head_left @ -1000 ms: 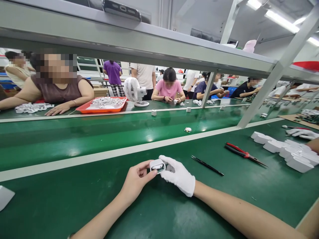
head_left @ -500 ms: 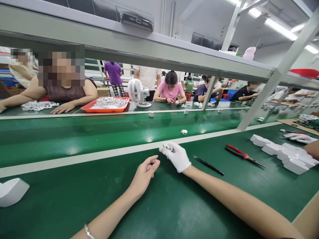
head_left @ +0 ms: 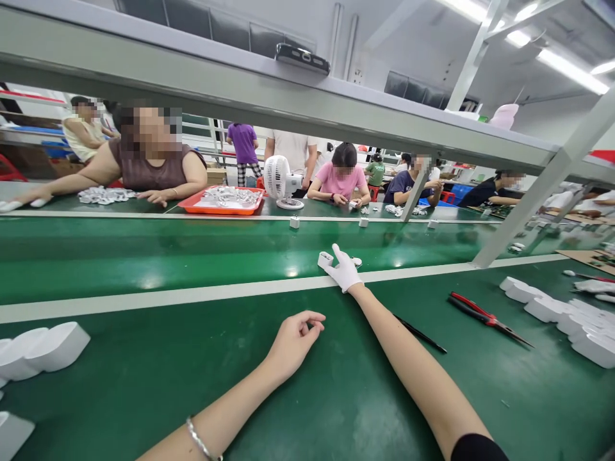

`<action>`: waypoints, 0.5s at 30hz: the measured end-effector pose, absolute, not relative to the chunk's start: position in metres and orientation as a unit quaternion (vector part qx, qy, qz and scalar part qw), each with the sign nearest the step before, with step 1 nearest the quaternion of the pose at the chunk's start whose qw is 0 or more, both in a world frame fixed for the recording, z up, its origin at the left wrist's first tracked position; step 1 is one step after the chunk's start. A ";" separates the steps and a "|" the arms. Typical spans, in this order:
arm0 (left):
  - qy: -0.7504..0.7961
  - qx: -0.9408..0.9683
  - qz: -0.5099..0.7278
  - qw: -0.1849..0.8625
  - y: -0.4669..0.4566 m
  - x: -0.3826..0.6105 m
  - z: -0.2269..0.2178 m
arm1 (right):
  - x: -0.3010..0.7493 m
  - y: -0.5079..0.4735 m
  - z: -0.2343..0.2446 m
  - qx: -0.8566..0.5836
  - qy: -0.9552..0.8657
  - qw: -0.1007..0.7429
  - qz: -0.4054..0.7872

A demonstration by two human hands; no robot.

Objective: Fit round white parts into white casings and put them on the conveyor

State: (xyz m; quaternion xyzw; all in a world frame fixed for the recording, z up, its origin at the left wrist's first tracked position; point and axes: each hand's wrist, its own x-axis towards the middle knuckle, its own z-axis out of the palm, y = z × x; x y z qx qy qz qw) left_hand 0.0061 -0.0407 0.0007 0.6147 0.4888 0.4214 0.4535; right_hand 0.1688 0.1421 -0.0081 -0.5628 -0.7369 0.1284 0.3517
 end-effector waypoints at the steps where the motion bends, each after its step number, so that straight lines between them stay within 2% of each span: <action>1: 0.488 0.615 0.423 0.452 -0.041 0.006 0.001 | 0.168 0.138 -0.006 -0.554 -0.748 0.350 0.107; 4: 0.484 0.617 0.426 0.451 -0.040 0.005 0.001 | 0.169 0.130 0.004 -0.584 -0.729 0.356 -0.024; 6: 0.484 0.620 0.425 0.448 -0.039 0.004 0.001 | 0.176 0.129 0.008 -0.660 -0.674 0.321 -0.087; 10: 0.486 0.631 0.424 0.431 -0.041 0.006 -0.002 | 0.194 0.131 0.009 -0.734 -0.647 0.205 -0.028; 13: 0.509 0.649 0.409 0.391 -0.049 0.008 0.003 | 0.198 0.132 0.011 -0.720 -0.664 0.202 -0.004; 15: 0.574 0.680 0.361 0.280 -0.053 0.004 0.016 | 0.196 0.133 0.015 -0.716 -0.661 0.225 -0.006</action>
